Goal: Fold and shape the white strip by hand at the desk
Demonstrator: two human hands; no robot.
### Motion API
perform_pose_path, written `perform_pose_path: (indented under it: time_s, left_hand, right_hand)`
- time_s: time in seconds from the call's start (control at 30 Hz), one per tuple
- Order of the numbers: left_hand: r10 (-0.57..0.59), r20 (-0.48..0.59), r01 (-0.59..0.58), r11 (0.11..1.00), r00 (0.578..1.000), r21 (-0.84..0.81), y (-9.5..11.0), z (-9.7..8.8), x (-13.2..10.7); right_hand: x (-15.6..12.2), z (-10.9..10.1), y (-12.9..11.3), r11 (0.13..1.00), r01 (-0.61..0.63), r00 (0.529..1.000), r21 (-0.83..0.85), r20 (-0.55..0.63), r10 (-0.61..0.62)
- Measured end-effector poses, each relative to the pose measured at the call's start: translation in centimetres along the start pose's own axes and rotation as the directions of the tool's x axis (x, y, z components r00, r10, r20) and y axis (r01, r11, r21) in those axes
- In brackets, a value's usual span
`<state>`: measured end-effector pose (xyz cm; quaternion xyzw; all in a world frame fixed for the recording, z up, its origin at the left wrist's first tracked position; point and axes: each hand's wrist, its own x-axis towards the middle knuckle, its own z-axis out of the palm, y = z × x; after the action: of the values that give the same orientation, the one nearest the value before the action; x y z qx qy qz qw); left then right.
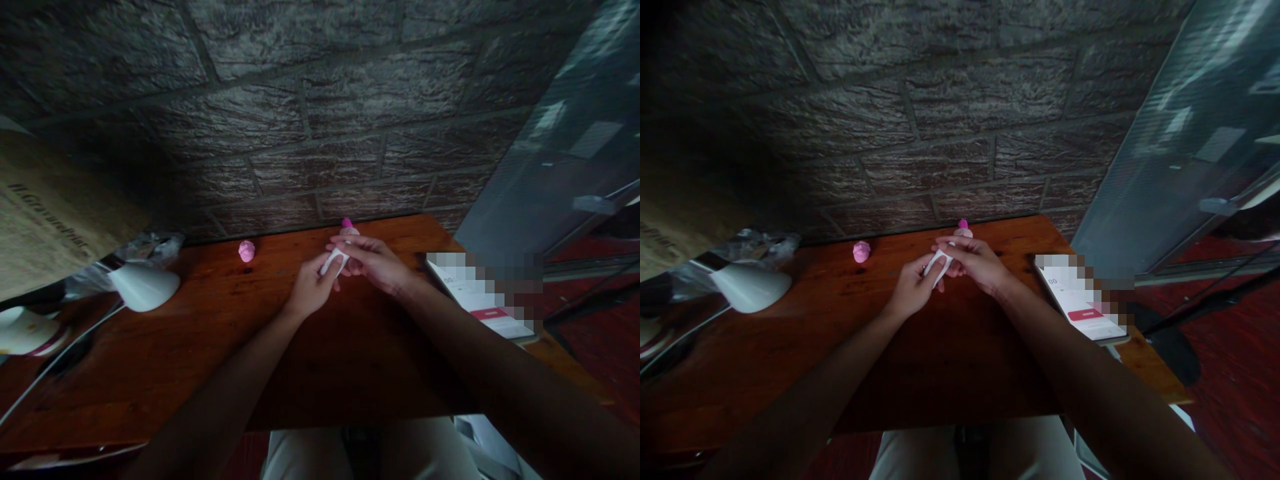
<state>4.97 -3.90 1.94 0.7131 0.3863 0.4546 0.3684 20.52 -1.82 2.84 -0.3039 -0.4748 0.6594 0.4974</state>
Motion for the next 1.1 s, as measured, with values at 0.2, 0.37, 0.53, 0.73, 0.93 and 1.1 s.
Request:
perform_pose_path:
  time_s: [0.2,0.37,0.53,0.73,0.93,1.1]
  left_hand:
    - [-0.003,0.007,0.003,1.000,1.000,-0.002,-0.1,0.0,0.1]
    - [0.002,0.008,-0.002,1.000,1.000,-0.014,-0.2,0.2,0.0]
    - [-0.019,0.029,0.021,0.998,0.999,-0.058,-0.4,0.4,0.0]
    - [-0.108,0.040,0.114,0.978,0.993,-0.173,-0.6,0.3,0.2]
    - [-0.137,0.057,0.147,0.957,0.989,-0.252,-0.7,0.3,0.4]
    - [-0.177,0.109,0.206,0.885,0.978,-0.418,-0.5,0.2,0.6]
  right_hand:
    - [0.0,0.1,0.1,1.000,0.012,1.000,-0.011,-0.023,-0.013]
    - [0.1,0.0,0.3,0.999,0.035,0.999,-0.035,-0.013,-0.036]
    - [0.1,0.2,0.1,1.000,0.002,0.998,-0.021,-0.061,-0.003]
    - [0.0,0.1,-0.5,1.000,-0.028,0.999,0.012,-0.038,0.029]
    - [0.1,-0.3,-0.4,0.999,-0.012,0.998,-0.044,-0.054,0.010]
    - [-0.1,-0.5,-0.8,0.999,0.034,0.998,-0.007,0.045,-0.034]
